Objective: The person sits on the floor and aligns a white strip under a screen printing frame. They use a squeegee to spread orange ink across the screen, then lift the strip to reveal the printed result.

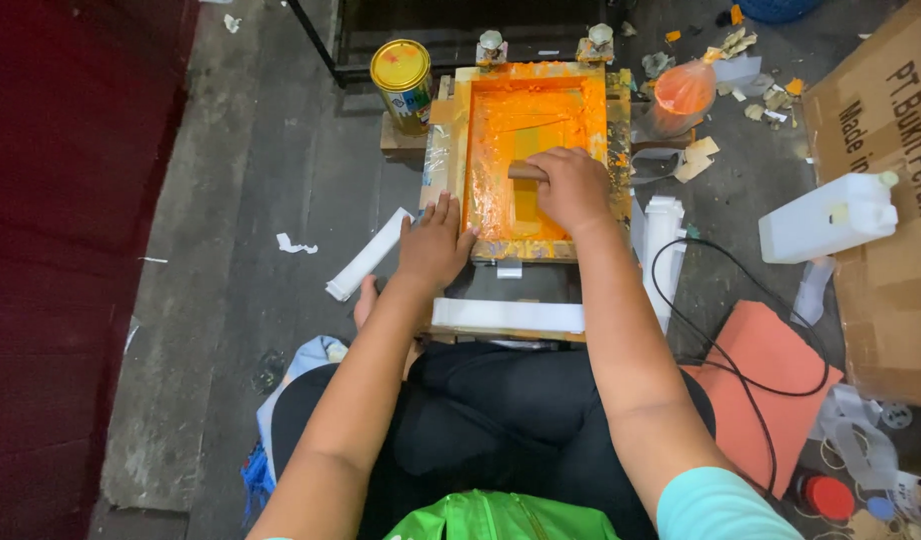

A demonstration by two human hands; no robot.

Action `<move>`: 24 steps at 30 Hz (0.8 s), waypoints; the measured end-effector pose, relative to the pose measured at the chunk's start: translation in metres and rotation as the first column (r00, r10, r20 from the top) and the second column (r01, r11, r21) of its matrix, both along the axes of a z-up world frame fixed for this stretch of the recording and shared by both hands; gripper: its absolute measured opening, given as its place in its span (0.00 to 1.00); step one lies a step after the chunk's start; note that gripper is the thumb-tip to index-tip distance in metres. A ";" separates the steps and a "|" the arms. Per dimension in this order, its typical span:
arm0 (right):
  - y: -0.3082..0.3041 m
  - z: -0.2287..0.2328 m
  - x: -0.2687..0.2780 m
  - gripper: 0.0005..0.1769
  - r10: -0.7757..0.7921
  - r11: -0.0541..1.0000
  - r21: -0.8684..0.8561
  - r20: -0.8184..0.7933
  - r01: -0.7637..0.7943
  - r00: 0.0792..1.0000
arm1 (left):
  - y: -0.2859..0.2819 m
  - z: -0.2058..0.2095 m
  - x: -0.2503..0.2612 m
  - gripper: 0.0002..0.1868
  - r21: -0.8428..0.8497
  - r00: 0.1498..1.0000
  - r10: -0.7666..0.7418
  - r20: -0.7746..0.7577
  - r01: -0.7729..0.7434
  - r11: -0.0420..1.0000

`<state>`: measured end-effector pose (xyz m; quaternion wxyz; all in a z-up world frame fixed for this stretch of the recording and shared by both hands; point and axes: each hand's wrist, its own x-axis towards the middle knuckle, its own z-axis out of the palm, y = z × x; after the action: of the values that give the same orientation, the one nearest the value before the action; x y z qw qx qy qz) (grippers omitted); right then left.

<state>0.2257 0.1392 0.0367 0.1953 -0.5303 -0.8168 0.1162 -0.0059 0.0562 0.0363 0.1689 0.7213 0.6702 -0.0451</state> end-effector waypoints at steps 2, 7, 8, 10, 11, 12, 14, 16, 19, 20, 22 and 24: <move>0.010 -0.013 -0.002 0.21 0.003 0.998 0.055 0.035 -0.005 0.999 | 0.012 -0.003 0.001 0.39 0.009 1.000 0.008 0.013 -0.008 1.000; 0.012 -0.011 -0.009 0.22 0.049 0.998 0.035 0.120 -0.054 0.992 | 0.027 -0.003 0.002 0.39 0.034 0.999 0.026 0.031 -0.027 0.999; 0.008 -0.003 -0.010 0.24 0.044 0.998 -0.039 0.109 -0.040 0.993 | 0.025 -0.003 0.002 0.39 0.039 0.999 0.028 0.028 -0.029 0.999; 0.000 0.009 -0.011 0.26 0.041 0.993 -0.110 0.097 -0.030 0.994 | 0.022 -0.007 0.002 0.38 0.047 0.999 0.034 0.023 -0.035 0.998; -0.002 0.015 -0.011 0.25 0.055 0.988 -0.147 0.092 -0.041 0.994 | 0.022 -0.010 0.000 0.38 0.041 0.999 0.033 0.022 -0.034 0.999; -0.005 0.021 -0.010 0.25 0.070 0.982 -0.184 0.086 -0.053 0.994 | 0.021 -0.012 -0.001 0.38 0.035 0.999 0.032 0.020 -0.033 0.999; -0.017 0.036 -0.011 0.25 0.086 0.967 -0.246 0.088 -0.062 0.992 | 0.011 -0.009 0.000 0.38 0.041 1.000 0.022 0.003 -0.022 0.999; -0.029 0.044 -0.012 0.26 0.102 0.950 -0.304 0.088 -0.071 0.991 | -0.002 -0.007 0.000 0.37 0.049 1.000 0.011 -0.017 -0.010 0.999; -0.045 0.050 -0.015 0.25 0.082 0.933 -0.358 0.108 -0.038 0.991 | -0.025 -0.003 -0.001 0.37 0.034 0.998 -0.018 -0.054 0.020 0.999; -0.049 0.053 -0.016 0.27 0.082 0.912 -0.410 0.105 -0.032 0.991 | -0.033 -0.001 -0.001 0.37 0.022 0.999 -0.019 -0.047 0.021 1.000; -0.055 0.055 -0.015 0.28 0.081 0.887 -0.460 0.100 -0.026 0.992 | -0.048 0.003 -0.001 0.37 0.010 0.999 -0.021 -0.042 0.021 1.000; -0.056 0.051 -0.012 0.20 0.066 0.936 -0.351 0.125 -0.018 0.990 | -0.061 0.008 0.000 0.37 -0.022 1.000 -0.014 -0.021 0.013 1.000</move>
<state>0.2134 0.0833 0.0882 0.0399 -0.5455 -0.8058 0.2271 -0.0058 -0.0045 0.0445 0.1693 0.7235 0.6665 -0.0610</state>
